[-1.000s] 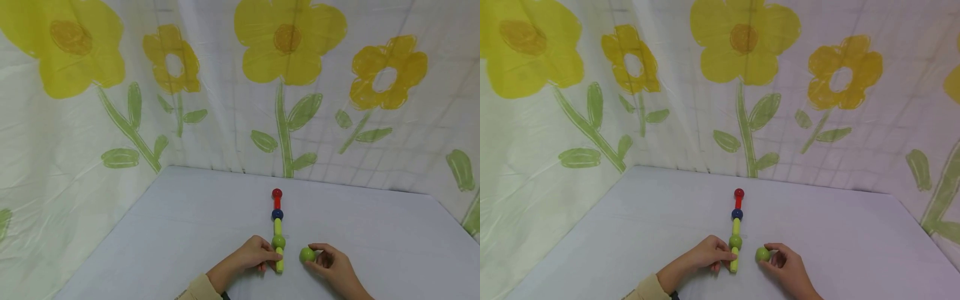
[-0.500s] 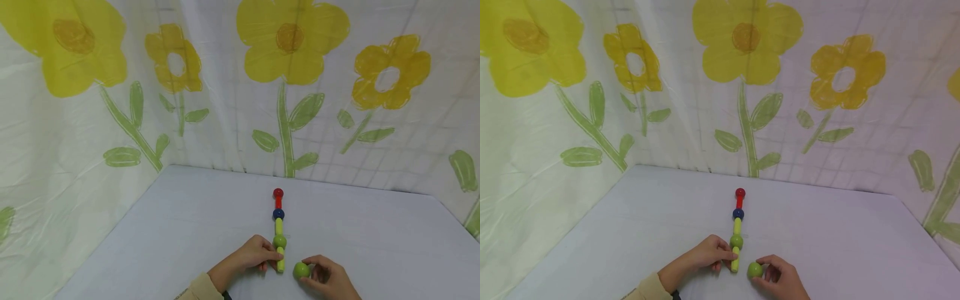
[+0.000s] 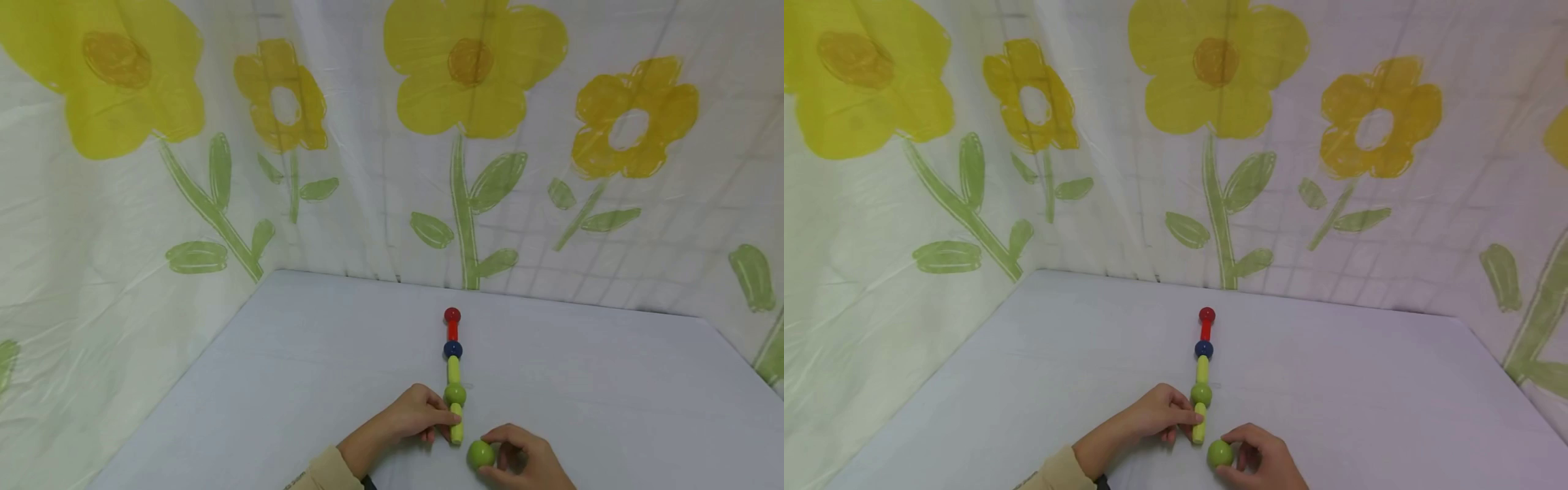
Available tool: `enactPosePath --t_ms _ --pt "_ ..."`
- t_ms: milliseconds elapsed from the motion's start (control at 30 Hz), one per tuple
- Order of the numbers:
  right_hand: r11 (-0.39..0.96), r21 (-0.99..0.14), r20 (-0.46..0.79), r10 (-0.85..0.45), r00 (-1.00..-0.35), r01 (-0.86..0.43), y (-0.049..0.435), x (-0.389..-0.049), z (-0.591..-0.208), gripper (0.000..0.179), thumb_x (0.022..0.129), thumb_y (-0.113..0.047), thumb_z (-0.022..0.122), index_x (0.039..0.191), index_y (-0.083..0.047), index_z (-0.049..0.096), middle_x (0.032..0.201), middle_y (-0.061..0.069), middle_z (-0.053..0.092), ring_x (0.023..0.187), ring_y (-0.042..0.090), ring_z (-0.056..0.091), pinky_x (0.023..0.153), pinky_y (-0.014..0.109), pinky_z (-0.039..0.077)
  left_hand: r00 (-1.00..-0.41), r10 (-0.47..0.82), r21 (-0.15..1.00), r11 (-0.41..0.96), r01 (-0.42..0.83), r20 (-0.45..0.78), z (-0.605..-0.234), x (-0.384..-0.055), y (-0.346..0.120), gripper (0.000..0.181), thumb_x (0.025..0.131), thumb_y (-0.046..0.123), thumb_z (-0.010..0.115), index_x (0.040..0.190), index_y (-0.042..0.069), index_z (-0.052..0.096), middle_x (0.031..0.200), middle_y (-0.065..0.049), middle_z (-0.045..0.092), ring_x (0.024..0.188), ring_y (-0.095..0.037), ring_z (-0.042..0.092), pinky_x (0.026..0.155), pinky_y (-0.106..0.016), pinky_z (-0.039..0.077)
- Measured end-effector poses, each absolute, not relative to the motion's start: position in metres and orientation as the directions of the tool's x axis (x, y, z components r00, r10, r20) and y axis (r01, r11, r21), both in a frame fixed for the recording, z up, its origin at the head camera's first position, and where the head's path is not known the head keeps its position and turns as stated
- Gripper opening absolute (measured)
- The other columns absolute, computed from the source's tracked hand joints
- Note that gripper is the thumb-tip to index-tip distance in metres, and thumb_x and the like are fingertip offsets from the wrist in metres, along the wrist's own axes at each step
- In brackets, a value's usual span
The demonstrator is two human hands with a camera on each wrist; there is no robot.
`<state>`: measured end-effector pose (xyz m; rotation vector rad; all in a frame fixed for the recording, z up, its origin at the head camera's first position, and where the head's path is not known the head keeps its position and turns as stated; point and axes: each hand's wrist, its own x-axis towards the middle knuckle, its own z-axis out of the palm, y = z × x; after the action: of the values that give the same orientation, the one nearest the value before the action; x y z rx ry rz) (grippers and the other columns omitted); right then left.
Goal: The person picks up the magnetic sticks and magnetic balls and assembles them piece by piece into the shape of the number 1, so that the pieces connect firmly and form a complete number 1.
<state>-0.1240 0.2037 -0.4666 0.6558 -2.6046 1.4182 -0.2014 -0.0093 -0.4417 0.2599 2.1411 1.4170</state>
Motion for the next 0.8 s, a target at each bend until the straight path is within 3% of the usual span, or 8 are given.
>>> enactPosePath --t_ms 233,800 --pt "0.452 -0.786 0.25 -0.391 -0.886 -0.422 0.199 -0.123 -0.467 0.029 0.08 -0.023 0.073 0.103 -0.009 0.063 0.085 -0.009 0.057 0.066 -0.003 0.047 0.055 0.019 0.04 -0.831 0.441 0.9 0.409 -0.149 -0.338 -0.441 -0.2 -0.008 0.018 0.081 0.025 0.072 0.075 0.008 0.071 0.06 0.0 0.065 0.038 -0.004 0.042 0.039 -0.014 0.031" --pt "0.399 -0.703 0.433 -0.416 -0.8 -0.588 0.183 -0.122 -0.47 0.029 0.077 -0.019 0.076 0.103 -0.009 0.064 0.089 -0.001 0.064 0.067 -0.003 0.049 0.055 0.016 0.042 -0.833 0.46 0.911 0.395 -0.118 -0.308 -0.443 -0.201 -0.009 0.018 0.082 0.024 0.071 0.075 0.007 0.071 0.06 -0.001 0.065 0.038 -0.004 0.042 0.039 -0.014 0.032"
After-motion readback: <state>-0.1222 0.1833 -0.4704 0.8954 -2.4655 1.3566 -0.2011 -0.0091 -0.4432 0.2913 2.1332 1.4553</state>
